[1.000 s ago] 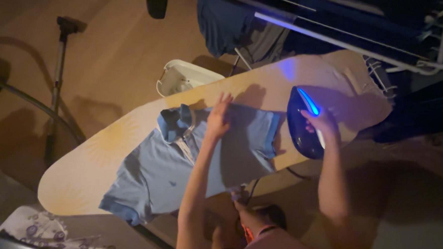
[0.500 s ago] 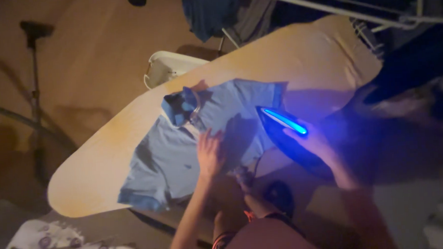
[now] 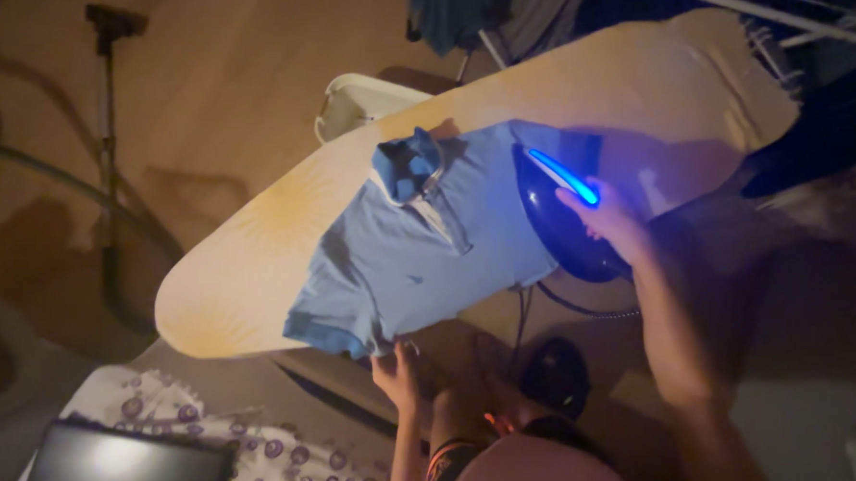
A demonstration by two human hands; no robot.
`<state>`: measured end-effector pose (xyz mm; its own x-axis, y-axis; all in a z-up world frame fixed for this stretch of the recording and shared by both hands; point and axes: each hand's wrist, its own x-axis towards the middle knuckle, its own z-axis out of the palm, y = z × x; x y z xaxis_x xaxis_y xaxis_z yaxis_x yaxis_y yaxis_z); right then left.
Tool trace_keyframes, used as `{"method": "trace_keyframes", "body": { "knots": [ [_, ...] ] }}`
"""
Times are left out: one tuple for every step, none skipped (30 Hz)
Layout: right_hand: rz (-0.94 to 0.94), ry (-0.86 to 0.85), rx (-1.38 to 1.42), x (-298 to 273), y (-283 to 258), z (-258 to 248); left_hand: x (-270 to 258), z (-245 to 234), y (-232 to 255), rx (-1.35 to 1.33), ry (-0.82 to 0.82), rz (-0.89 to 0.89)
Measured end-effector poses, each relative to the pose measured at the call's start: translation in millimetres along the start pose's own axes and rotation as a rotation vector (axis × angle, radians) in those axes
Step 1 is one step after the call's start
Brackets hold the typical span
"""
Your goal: Ironing a blue polo shirt on an ironing board.
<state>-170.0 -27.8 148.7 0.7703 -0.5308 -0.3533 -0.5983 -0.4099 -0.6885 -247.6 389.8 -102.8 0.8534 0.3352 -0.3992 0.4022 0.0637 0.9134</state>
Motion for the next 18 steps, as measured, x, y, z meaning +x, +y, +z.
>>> {"method": "trace_keyframes", "body": {
  "knots": [
    [-0.007, -0.01, -0.002, 4.0, -2.0, 3.4, 2.8, -3.1, -4.8, -0.002, 0.012, 0.0],
    [-0.003, -0.005, -0.002, 8.4, -3.8, 5.9, 5.2, -5.4, -9.6, 0.055, 0.015, 0.185],
    [0.001, 0.002, -0.005, 12.4, -5.6, 6.8, 6.4, -6.2, -14.5, 0.114, 0.013, 0.368],
    [-0.005, -0.006, -0.009, 17.3, -9.7, 10.5, 6.7, -7.8, -13.6, 0.112, 0.024, 0.365],
    [-0.016, -0.024, -0.074, 19.1, -10.7, 14.9, 3.4, -12.6, -14.5, 0.025, 0.021, 0.356],
    [-0.029, -0.041, -0.139, 21.1, -11.8, 18.7, -0.2, -16.8, -15.0, -0.061, 0.018, 0.348],
    [-0.039, -0.043, -0.14, 28.3, -12.6, 26.4, 1.8, -17.1, -7.5, -0.066, 0.026, 0.352],
    [-0.06, -0.051, -0.193, 35.6, -13.9, 33.4, 3.4, -17.2, 0.6, -0.128, 0.029, 0.282],
    [-0.076, -0.06, -0.245, 39.2, -12.9, 41.2, 2.3, -20.9, 8.0, -0.185, 0.029, 0.209],
    [-0.081, -0.063, -0.245, 37.7, -12.0, 45.9, 1.0, -20.4, 5.2, -0.187, 0.034, 0.211],
    [-0.079, -0.082, -0.264, 36.9, -11.6, 50.5, 1.1, -19.2, 3.1, -0.1, 0.065, 0.304],
    [-0.077, -0.1, -0.283, 36.8, -11.5, 55.2, 1.8, -17.6, 1.3, -0.013, 0.096, 0.396],
    [-0.081, -0.102, -0.282, 32.4, -11.0, 57.6, -2.7, -15.8, 5.8, -0.013, 0.1, 0.397],
    [-0.063, -0.092, -0.303, 28.5, -10.4, 60.0, -6.8, -13.6, 10.3, 0.033, 0.176, 0.383],
    [-0.042, -0.076, -0.323, 23.7, -8.4, 60.0, -10.5, -9.5, 14.6, 0.077, 0.244, 0.368],
    [-0.041, -0.071, -0.322, 19.5, -4.1, 57.9, -11.2, -5.7, 16.4, 0.075, 0.24, 0.37],
    [0.009, -0.056, -0.351, 14.5, 1.0, 56.3, -12.3, -3.1, 18.1, 0.018, 0.259, 0.329],
    [0.058, -0.041, -0.379, 9.6, 5.7, 55.1, -13.1, -0.6, 19.9, -0.038, 0.278, 0.288]
  ]
}}
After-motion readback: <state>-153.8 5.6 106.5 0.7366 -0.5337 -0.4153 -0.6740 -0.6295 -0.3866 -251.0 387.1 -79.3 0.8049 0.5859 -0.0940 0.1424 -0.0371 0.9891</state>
